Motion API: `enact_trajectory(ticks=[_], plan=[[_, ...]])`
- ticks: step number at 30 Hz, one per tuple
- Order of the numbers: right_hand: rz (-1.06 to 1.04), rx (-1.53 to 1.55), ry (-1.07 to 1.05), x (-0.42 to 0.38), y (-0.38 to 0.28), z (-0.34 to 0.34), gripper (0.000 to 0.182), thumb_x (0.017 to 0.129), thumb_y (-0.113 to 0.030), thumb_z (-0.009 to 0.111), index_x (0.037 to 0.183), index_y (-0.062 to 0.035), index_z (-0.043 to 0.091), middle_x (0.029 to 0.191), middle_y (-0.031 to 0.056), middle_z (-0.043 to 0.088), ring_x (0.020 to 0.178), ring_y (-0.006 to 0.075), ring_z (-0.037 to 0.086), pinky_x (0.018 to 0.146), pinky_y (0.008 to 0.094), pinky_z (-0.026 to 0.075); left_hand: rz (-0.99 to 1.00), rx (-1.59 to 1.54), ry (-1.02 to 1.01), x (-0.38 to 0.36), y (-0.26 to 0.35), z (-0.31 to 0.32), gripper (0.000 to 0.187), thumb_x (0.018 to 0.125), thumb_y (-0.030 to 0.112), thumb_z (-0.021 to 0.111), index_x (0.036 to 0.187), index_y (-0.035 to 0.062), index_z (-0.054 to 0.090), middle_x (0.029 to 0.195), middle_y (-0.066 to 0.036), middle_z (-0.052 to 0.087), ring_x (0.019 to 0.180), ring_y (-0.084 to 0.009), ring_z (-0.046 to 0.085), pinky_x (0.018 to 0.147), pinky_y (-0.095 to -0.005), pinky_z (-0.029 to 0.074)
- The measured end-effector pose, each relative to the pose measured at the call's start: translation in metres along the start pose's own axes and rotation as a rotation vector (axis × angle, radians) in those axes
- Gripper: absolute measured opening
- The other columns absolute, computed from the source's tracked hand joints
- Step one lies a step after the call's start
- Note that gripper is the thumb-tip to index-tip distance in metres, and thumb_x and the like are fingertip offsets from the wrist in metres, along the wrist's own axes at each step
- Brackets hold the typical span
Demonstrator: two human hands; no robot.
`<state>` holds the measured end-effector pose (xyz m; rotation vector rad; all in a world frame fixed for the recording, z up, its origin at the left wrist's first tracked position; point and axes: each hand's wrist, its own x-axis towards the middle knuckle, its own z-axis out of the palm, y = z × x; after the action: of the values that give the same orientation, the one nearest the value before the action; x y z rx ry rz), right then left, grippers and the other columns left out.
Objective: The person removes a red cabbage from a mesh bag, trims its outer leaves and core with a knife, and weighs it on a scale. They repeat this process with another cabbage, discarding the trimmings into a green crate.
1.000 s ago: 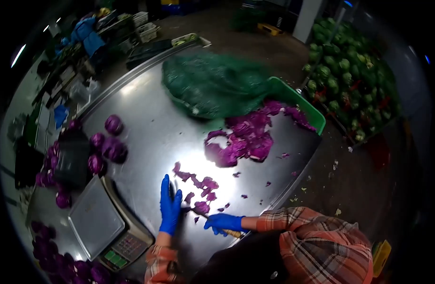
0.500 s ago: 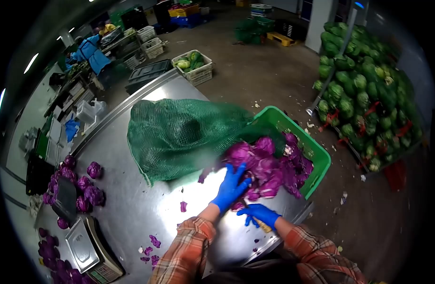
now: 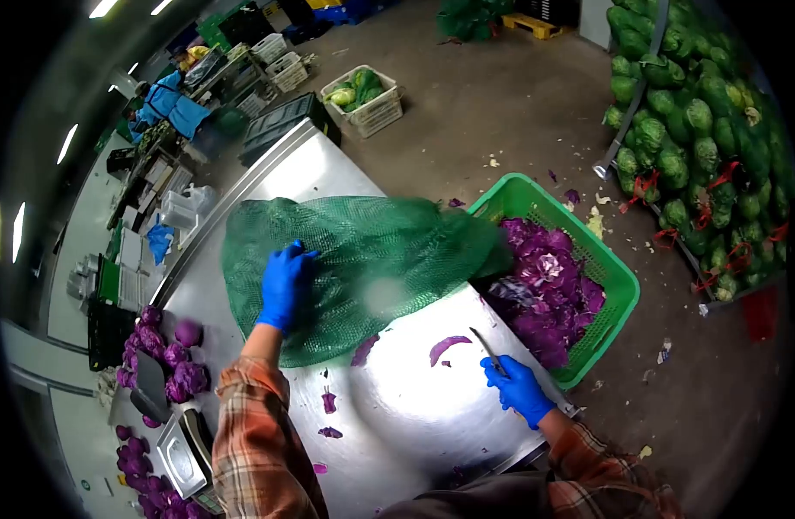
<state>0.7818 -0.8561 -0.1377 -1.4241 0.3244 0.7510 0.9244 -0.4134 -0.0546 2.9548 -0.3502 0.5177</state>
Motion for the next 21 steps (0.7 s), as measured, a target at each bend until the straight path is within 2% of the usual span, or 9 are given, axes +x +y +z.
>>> enact_trajectory(ticks=[2,4,6,8,10,13,15,18,21], plan=[[0.031,0.039,-0.028,0.002,-0.009,-0.001,0.027,0.094,-0.025,0.058,0.116,-0.0094,0.060,0.076,0.0016,0.056,0.049,0.0059,0.046,0.043,0.0218,0.040,-0.245,-0.168,-0.069,0.016,-0.027,-0.008,0.022,0.085,0.017,0.063,0.106,0.0105,0.066,0.114,-0.021,0.062,0.093,-0.0355,0.058,0.077,-0.0413,0.047],[0.019,0.020,-0.039,-0.002,-0.014,-0.003,0.026,0.096,-0.023,0.056,0.116,-0.0088,0.060,0.077,0.0029,0.058,0.048,0.0060,0.046,0.043,0.0215,0.040,-0.446,-0.053,0.364,0.042,-0.068,-0.037,0.017,0.086,0.009,0.059,0.101,0.0071,0.065,0.105,-0.019,0.064,0.087,-0.0297,0.060,0.072,-0.0391,0.046],[-0.012,0.024,-0.066,-0.002,-0.014,-0.006,0.033,0.096,-0.019,0.054,0.127,-0.0098,0.053,0.080,0.0043,0.060,0.048,0.0063,0.047,0.043,0.0213,0.040,-0.994,-0.496,0.399,0.043,-0.208,-0.045,0.027,0.084,0.000,0.051,0.108,0.0047,0.062,0.103,-0.015,0.065,0.089,-0.0236,0.060,0.077,-0.0370,0.047],[-0.033,0.042,-0.066,-0.006,-0.020,-0.006,0.036,0.096,-0.016,0.051,0.131,-0.0098,0.048,0.083,0.0044,0.061,0.047,0.0067,0.048,0.041,0.0213,0.041,-1.054,-0.354,0.790,0.077,-0.099,-0.101,0.036,0.080,-0.005,0.048,0.114,0.0026,0.059,0.101,-0.011,0.065,0.093,-0.0202,0.060,0.081,-0.0357,0.048],[-0.014,0.097,-0.067,-0.005,-0.020,-0.007,0.044,0.095,-0.017,0.055,0.137,-0.0109,0.042,0.085,0.0049,0.061,0.049,0.0061,0.047,0.043,0.0213,0.041,-0.242,-0.291,0.881,0.087,-0.029,-0.102,0.041,0.079,-0.008,0.048,0.116,0.0024,0.059,0.105,-0.011,0.065,0.098,-0.0208,0.060,0.086,-0.0339,0.048],[0.017,0.110,-0.088,-0.002,-0.017,-0.007,0.047,0.094,-0.016,0.056,0.138,-0.0113,0.042,0.087,0.0050,0.061,0.050,0.0056,0.046,0.044,0.0213,0.041,0.293,-0.236,-0.251,0.075,0.078,-0.090,0.046,0.077,0.002,0.062,0.124,0.0048,0.058,0.122,-0.016,0.060,0.114,-0.0305,0.056,0.099,-0.0377,0.043],[0.039,0.071,-0.120,-0.004,-0.019,-0.009,0.043,0.095,-0.015,0.054,0.137,-0.0110,0.044,0.088,0.0052,0.061,0.050,0.0057,0.047,0.045,0.0210,0.042,0.539,0.001,-0.365,0.072,0.104,-0.040,0.044,0.085,0.023,0.063,0.128,0.0128,0.056,0.121,-0.018,0.059,0.111,-0.0341,0.057,0.096,-0.0424,0.045],[0.042,0.043,-0.167,-0.003,-0.026,-0.014,0.039,0.097,-0.015,0.049,0.136,-0.0106,0.046,0.089,0.0057,0.062,0.050,0.0059,0.049,0.045,0.0205,0.042,0.067,0.366,-0.707,0.069,0.090,0.003,0.039,0.090,0.033,0.057,0.125,0.0148,0.056,0.118,-0.018,0.060,0.108,-0.0346,0.057,0.086,-0.0438,0.049],[0.031,0.095,-0.193,-0.005,-0.025,-0.017,0.037,0.098,-0.016,0.047,0.135,-0.0105,0.048,0.088,0.0054,0.061,0.050,0.0053,0.048,0.045,0.0202,0.042,-0.260,0.071,-0.676,0.055,0.098,-0.001,0.038,0.092,0.037,0.055,0.115,0.0077,0.059,0.110,-0.022,0.062,0.097,-0.0371,0.061,0.076,-0.0438,0.051]])
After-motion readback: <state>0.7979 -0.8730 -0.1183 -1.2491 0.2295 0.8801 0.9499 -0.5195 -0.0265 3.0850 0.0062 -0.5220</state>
